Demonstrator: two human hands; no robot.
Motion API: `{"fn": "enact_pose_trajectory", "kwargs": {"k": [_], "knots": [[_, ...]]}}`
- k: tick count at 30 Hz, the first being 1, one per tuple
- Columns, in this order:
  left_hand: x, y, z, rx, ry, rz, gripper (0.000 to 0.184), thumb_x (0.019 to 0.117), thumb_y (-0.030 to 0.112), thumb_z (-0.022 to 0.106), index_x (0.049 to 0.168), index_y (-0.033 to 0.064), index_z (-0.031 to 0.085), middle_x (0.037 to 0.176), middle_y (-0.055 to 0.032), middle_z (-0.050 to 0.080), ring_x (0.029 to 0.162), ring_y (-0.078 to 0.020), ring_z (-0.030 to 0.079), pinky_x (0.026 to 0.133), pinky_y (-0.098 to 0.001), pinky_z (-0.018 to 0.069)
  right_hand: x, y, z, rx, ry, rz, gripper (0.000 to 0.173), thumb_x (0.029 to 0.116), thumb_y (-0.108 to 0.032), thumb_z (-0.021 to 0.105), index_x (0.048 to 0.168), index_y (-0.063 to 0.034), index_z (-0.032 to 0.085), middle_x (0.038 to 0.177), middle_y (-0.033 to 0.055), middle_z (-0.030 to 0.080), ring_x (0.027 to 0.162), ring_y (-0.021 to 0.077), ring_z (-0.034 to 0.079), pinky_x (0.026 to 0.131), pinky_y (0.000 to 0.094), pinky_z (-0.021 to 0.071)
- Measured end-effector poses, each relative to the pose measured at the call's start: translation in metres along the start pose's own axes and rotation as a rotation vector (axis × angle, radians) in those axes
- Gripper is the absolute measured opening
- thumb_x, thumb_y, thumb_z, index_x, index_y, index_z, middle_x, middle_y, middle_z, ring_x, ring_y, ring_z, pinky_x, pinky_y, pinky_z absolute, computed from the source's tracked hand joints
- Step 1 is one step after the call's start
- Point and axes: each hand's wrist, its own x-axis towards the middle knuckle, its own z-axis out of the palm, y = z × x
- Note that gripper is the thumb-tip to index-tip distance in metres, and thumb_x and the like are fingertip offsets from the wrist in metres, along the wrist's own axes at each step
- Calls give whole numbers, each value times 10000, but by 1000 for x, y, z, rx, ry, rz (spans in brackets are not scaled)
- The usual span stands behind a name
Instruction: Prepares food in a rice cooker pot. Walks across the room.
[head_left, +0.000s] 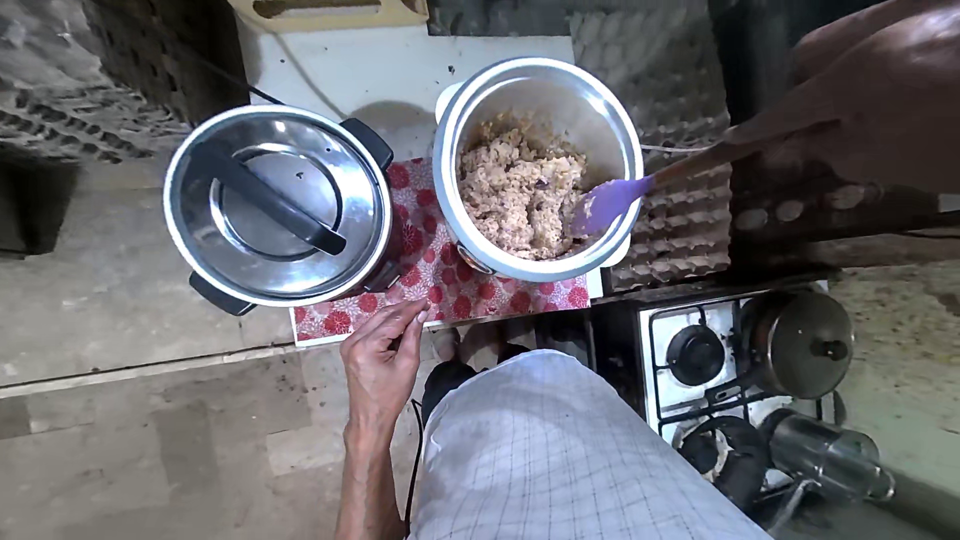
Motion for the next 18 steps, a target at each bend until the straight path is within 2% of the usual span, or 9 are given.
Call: {"fn": "enact_pose_trajectory", "kwargs": {"k": [1, 2, 4, 6, 9, 12, 15, 17, 18], "knots": [[-1, -1, -1, -6, 8, 1, 175, 985, 132, 670, 1125, 90, 766, 1134, -4, 739, 936, -43, 706, 772, -233, 611, 5, -13, -5, -10, -20, 2, 201, 943, -305, 581, 1074, -272, 730, 854, 87, 620, 699, 360, 624, 516, 599, 452], [-1, -2, -2, -13, 13, 2, 174, 983, 126, 673, 1125, 87, 765, 1136, -6, 739, 949, -47, 707, 785, -236, 613, 16, -44, -16, -15, -76, 30, 144, 928, -251, 619, 1000, -239, 743, 837, 107, 644, 700, 387, 634, 524, 619, 453], [-1, -2, -4, -21, 19, 5, 177, 983, 122, 667, 1125, 84, 766, 1141, -13, 738, 956, -48, 708, 788, -236, 613, 35, -106, -30, -55, -214, 130, 180, 929, -121, 676, 977, -248, 794, 874, 92, 709, 750, 391, 668, 589, 630, 481], [-1, -3, -6, -24, 23, 3, 181, 986, 129, 664, 1130, 88, 765, 1141, -14, 738, 936, -43, 706, 765, -228, 609, 27, -110, -17, -28, -199, 159, 231, 957, -132, 662, 1069, -286, 793, 898, 68, 707, 748, 364, 669, 583, 614, 480], [1, -8, -6, -19, 13, 7, 185, 991, 138, 652, 1130, 90, 764, 1135, -13, 739, 898, -34, 701, 732, -223, 601, -13, -105, 15, 131, -84, 254, 269, 964, -121, 669, 1167, -258, 782, 998, 83, 732, 801, 372, 691, 639, 652, 513], [7, -8, -6, -2, -21, 8, 187, 998, 153, 643, 1128, 99, 765, 1132, -5, 738, 882, -34, 702, 719, -232, 605, -32, -113, 32, 142, 21, 269, 321, 968, -95, 639, 1213, -258, 768, 990, 99, 710, 749, 354, 675, 586, 600, 500], [14, -2, -5, -4, -57, 38, 191, 994, 151, 648, 1136, 96, 763, 1118, -3, 739, 852, -32, 699, 702, -234, 605, -42, -123, 21, 53, 24, 229, 344, 987, -118, 560, 1229, -270, 751, 1005, 86, 695, 749, 328, 665, 565, 545, 491], [15, 0, -7, 1, -74, 55, 193, 994, 151, 652, 1144, 95, 760, 1123, -7, 738, 875, -34, 701, 726, -235, 608, -44, -126, 3, 4, 37, 241, 317, 1030, -160, 514, 1238, -238, 740, 1035, 121, 692, 788, 374, 666, 588, 577, 493], [16, 0, -8, 5, -75, 63, 193, 994, 152, 652, 1144, 98, 761, 1123, -8, 740, 886, -36, 703, 740, -237, 610, -44, -126, -4, -15, 46, 268, 321, 1042, -152, 497, 1255, -203, 732, 1049, 167, 684, 806, 427, 662, 592, 617, 488]]}}
